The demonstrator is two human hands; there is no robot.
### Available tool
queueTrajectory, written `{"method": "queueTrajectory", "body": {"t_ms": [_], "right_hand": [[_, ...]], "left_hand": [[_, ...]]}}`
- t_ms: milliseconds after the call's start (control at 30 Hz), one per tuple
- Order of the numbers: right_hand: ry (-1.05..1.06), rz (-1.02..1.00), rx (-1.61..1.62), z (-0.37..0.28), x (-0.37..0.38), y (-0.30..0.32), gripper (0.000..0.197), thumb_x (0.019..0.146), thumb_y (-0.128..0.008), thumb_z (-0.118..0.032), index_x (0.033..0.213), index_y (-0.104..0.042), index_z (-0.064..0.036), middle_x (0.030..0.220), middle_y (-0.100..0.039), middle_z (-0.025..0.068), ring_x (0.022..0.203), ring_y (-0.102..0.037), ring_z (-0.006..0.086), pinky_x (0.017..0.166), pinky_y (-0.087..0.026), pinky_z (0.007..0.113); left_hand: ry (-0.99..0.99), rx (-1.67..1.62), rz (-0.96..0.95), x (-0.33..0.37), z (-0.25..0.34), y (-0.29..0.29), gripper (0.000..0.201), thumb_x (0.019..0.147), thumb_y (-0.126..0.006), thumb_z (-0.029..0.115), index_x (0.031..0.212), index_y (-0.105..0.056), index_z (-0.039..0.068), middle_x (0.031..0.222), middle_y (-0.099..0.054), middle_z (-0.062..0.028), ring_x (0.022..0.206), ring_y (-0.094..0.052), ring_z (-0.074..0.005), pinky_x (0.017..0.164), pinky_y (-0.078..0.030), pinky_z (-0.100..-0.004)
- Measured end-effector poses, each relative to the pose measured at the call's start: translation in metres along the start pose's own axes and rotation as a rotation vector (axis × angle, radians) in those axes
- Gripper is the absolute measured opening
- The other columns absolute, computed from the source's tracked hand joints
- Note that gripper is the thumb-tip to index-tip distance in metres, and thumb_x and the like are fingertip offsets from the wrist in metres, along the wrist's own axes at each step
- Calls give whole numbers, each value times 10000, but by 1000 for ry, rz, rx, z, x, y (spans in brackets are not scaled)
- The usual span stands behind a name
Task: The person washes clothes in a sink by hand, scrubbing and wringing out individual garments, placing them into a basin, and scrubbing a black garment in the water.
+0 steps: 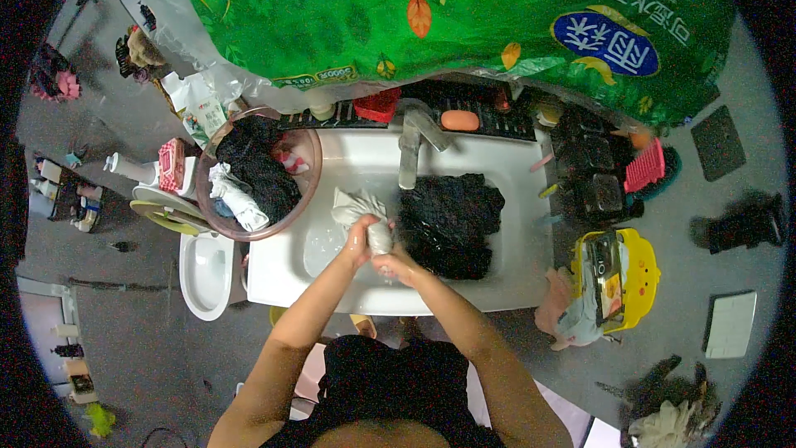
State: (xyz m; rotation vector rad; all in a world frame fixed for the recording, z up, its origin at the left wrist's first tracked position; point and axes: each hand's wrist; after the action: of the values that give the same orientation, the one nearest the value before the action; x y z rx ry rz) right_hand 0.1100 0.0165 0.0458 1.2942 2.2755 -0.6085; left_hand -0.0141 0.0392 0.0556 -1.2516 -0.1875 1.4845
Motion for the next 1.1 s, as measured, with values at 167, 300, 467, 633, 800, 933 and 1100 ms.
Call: {"method": "queueTrajectory", "body": {"t_ms": [167,300,467,633,800,933,1100], "right_hand": [[-289,-678,812,5,-4,-13,161,636,-494,-132,782,-462,-72,553,-379,-24,437,-323,83,407,-246,188],[-224,-815,1271,2,-13,-29,220,668,-541,-194,807,-409,-86,547,-389,-28,393,-297,52,353,-234,188],[-127,-998,899,25,-5,31,857,582,-386,-796,953,-527,-37,608,-490,17,384,-384,85,345,-293,168],[-181,-277,963,30,7,20,781,665,-429,-713,1103,-476,-67,888,-536,52,853,-510,156,794,-407,312],[213,-132,1331,28,31,-16,687,716,-485,-601,1166,-435,-84,1034,-525,50,862,-540,178,865,-380,328],[310,-188,1387,14,25,-12,644,747,-520,-533,1204,-411,-93,1122,-519,48,867,-558,191,908,-364,337],[-8,150,775,1,19,-4,413,753,-561,-375,1048,-555,-86,978,-572,52,879,-550,196,769,-448,307]], "left_hand": [[283,132,-241,6,14,5,299,686,-504,188,877,-546,-38,809,-587,-132,777,-561,-226,755,-451,-298],[247,266,-285,8,11,-7,257,684,-536,206,829,-560,-5,731,-568,-86,653,-534,-174,643,-454,-293],[214,3,-14,18,-11,-28,123,682,-517,158,679,-545,39,604,-531,-61,553,-515,-171,508,-431,-271],[418,-785,-397,-6,-22,-19,175,698,-525,148,791,-501,1,686,-524,-58,624,-519,-138,637,-461,-244],[452,-1245,-306,-64,-39,-44,413,663,-571,28,1035,-403,-39,743,-477,-32,677,-506,-118,652,-447,-219],[526,-1297,-386,-84,-34,-14,414,702,-544,40,1078,-384,-25,801,-475,-31,685,-501,-114,622,-437,-217],[488,-261,-195,-75,-23,8,291,737,-583,153,956,-500,-19,736,-510,-45,620,-512,-120,558,-428,-222]]}}
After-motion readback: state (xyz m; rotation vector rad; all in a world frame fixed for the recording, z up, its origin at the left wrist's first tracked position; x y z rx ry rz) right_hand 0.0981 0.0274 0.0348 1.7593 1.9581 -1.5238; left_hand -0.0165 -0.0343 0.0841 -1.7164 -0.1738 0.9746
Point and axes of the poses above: each hand's wrist, its own x-axis towards the middle knuckle, its own y-axis out of the back of the hand, z = x × y
